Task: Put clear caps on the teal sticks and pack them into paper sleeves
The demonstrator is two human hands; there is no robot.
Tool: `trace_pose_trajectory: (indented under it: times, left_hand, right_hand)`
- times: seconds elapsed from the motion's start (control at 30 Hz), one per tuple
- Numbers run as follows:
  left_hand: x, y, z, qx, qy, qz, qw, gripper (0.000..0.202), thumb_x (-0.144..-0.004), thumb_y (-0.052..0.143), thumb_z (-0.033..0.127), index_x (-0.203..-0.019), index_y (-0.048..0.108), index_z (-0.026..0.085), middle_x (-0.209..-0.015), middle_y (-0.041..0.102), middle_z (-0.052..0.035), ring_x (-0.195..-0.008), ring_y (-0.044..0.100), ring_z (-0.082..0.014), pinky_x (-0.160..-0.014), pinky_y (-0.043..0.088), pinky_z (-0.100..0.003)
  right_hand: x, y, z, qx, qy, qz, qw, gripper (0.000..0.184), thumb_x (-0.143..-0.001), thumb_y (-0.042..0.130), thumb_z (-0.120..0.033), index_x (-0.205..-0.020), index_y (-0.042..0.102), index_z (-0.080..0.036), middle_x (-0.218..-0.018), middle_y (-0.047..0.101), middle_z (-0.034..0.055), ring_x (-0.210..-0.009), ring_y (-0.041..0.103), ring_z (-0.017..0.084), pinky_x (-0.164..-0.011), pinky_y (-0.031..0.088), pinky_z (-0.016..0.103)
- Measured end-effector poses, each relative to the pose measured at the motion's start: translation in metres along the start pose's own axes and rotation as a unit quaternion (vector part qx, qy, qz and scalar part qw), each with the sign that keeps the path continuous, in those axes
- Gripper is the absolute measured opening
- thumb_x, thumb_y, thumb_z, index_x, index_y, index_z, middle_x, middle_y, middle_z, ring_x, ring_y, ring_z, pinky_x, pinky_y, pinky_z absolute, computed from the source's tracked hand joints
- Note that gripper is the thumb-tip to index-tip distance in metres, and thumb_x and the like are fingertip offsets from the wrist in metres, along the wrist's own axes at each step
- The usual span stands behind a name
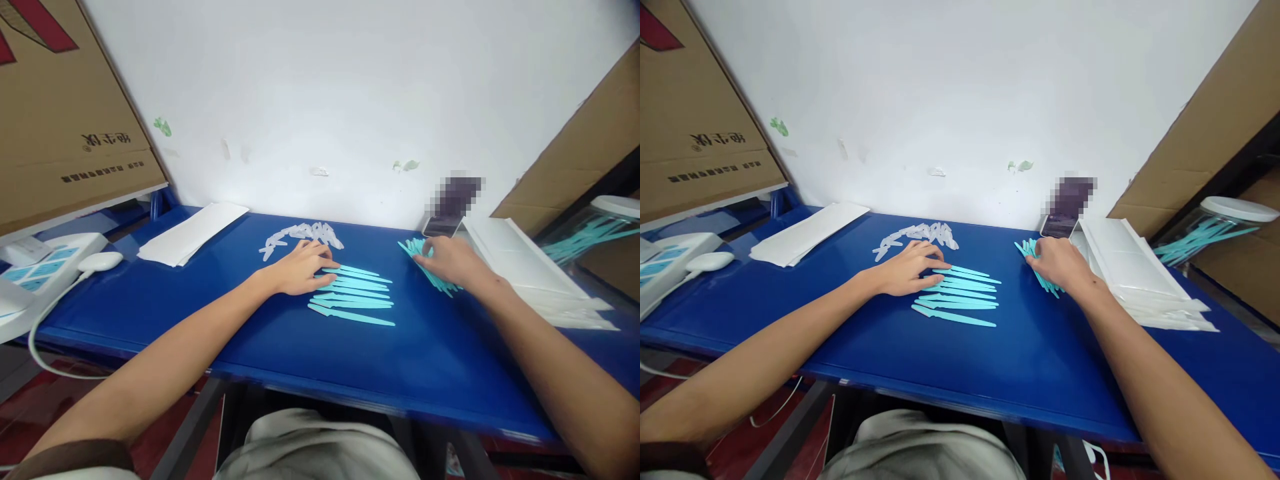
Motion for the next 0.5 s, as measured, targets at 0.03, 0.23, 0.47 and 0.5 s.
trace_pose_trajectory:
  times: [0.03, 0.23, 0.47, 0.5]
  left_hand:
    - [-0.0001, 0.0004, 0.0008, 0.003, 0.001, 0.001, 1.0, 0.053, -0.102, 0.035, 0.052, -0.13, 0.069, 0.023, -0.121, 0.061, -0.0121, -0.113, 0.052, -0.0304, -0.107, 0.029, -0.048]
    - [-0.0014, 0.0051, 0.0058, 0.027, 0.002, -0.015, 1.0, 0.056, -0.102, 0.034, 0.056, -0.142, 0.059, 0.025, -0.134, 0.057, -0.0113, -0.118, 0.049, -0.0299, -0.105, 0.032, -0.045]
    - [-0.0005, 0.0054, 0.0037, 0.022, -0.003, -0.026, 0.999, 0.056, -0.103, 0.033, 0.057, -0.138, 0.063, 0.026, -0.135, 0.056, -0.0113, -0.121, 0.048, -0.0307, -0.105, 0.031, -0.046]
    - [-0.0003, 0.0051, 0.0031, 0.024, -0.006, -0.028, 0.999, 0.057, -0.103, 0.032, 0.058, -0.138, 0.063, 0.026, -0.135, 0.055, -0.0114, -0.121, 0.048, -0.0309, -0.105, 0.032, -0.046]
  right_hand:
    - [0.0005, 0.0002, -0.0007, 0.0, 0.0, 0.002, 1.0, 0.025, -0.087, 0.06, -0.039, -0.086, 0.071, -0.017, -0.081, 0.072, 0.0157, -0.084, 0.068, 0.032, -0.066, 0.044, 0.038]
    - [0.0025, 0.0037, 0.0011, 0.013, 0.013, -0.007, 1.0, 0.023, -0.083, 0.063, -0.041, -0.073, 0.067, -0.02, -0.083, 0.072, 0.0161, -0.079, 0.068, 0.033, -0.061, 0.043, 0.038]
    - [0.0033, 0.0051, 0.002, -0.008, 0.023, -0.003, 1.0, 0.027, -0.083, 0.056, -0.031, -0.059, 0.062, -0.02, -0.067, 0.067, 0.014, -0.064, 0.064, 0.027, -0.055, 0.038, 0.036]
    - [0.0029, 0.0059, 0.0032, -0.01, 0.024, 0.0, 1.0, 0.028, -0.083, 0.056, -0.03, -0.057, 0.061, -0.02, -0.065, 0.066, 0.0136, -0.062, 0.063, 0.026, -0.054, 0.037, 0.035]
Point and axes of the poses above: each hand's wrist, its own x-axis away from the middle knuckle, its own y-axis out of the palm, z = x × y, the point moved 7 cm from there along -x, towards the middle knuckle
